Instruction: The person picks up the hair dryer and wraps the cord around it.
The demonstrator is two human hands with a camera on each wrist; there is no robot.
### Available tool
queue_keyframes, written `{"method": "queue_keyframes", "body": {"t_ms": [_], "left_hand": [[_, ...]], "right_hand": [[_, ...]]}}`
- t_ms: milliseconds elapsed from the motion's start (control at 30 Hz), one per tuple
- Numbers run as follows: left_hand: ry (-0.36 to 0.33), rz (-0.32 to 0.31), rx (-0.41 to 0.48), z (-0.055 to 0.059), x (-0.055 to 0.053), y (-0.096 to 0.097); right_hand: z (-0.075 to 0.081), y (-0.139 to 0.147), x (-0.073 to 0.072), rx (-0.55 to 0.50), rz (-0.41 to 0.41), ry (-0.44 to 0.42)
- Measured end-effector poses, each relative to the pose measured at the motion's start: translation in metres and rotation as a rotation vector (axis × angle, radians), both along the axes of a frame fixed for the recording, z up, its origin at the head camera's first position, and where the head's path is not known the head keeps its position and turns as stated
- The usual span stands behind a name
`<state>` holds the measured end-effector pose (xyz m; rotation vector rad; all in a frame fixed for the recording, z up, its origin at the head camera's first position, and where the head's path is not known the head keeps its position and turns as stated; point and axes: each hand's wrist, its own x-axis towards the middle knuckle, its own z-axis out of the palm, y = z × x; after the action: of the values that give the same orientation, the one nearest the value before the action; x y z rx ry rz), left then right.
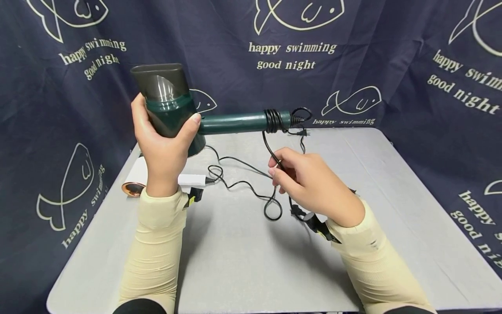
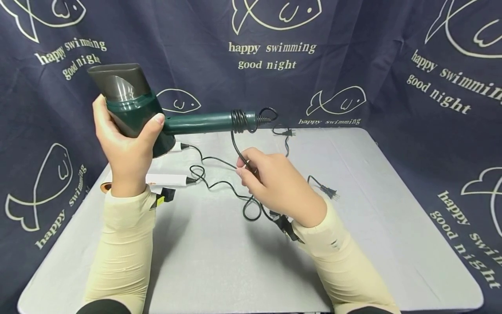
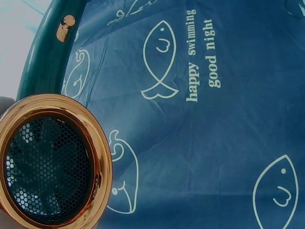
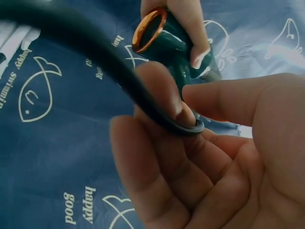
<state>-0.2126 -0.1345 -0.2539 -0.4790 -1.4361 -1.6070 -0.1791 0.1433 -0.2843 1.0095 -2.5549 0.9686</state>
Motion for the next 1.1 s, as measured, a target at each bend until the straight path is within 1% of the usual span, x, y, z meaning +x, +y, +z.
{"method": "queue_keyframes", "body": {"t_ms": [233, 433, 500, 567, 700, 833, 900, 1000, 1100], "left_hand": [[-0.002, 0.031, -0.021, -0.001, -0.001, 0.001], [-0.033, 0.117, -0.088, -0.001, 0.000, 0.000], [-0.049, 0.134, -0.110, -0.001, 0.001, -0.001], [-0.070, 0.133, -0.129, -0.001, 0.002, -0.001], [-0.138, 0.113, -0.178, 0.000, 0.004, -0.003], [-0.195, 0.096, -0.259, 0.001, 0.006, -0.005], [-0.220, 0.103, -0.307, 0.001, 0.007, -0.005], [-0.246, 0.111, -0.370, 0.001, 0.008, -0.006], [-0.244, 0.101, -0.421, 0.000, 0.009, -0.007]], "right_hand": [[0.006, 0.003, 0.007, -0.030, -0.019, 0.054], [0.010, 0.007, 0.011, -0.031, -0.047, 0.069], [0.011, 0.009, 0.012, -0.034, -0.062, 0.079], [0.013, 0.011, 0.012, -0.036, -0.075, 0.087], [0.016, 0.013, 0.012, -0.032, -0.103, 0.121], [0.016, 0.016, 0.010, -0.038, -0.135, 0.185], [0.016, 0.018, 0.008, -0.038, -0.158, 0.229], [0.016, 0.020, 0.005, -0.037, -0.187, 0.284], [0.016, 0.021, 0.000, -0.047, -0.196, 0.315]]}}
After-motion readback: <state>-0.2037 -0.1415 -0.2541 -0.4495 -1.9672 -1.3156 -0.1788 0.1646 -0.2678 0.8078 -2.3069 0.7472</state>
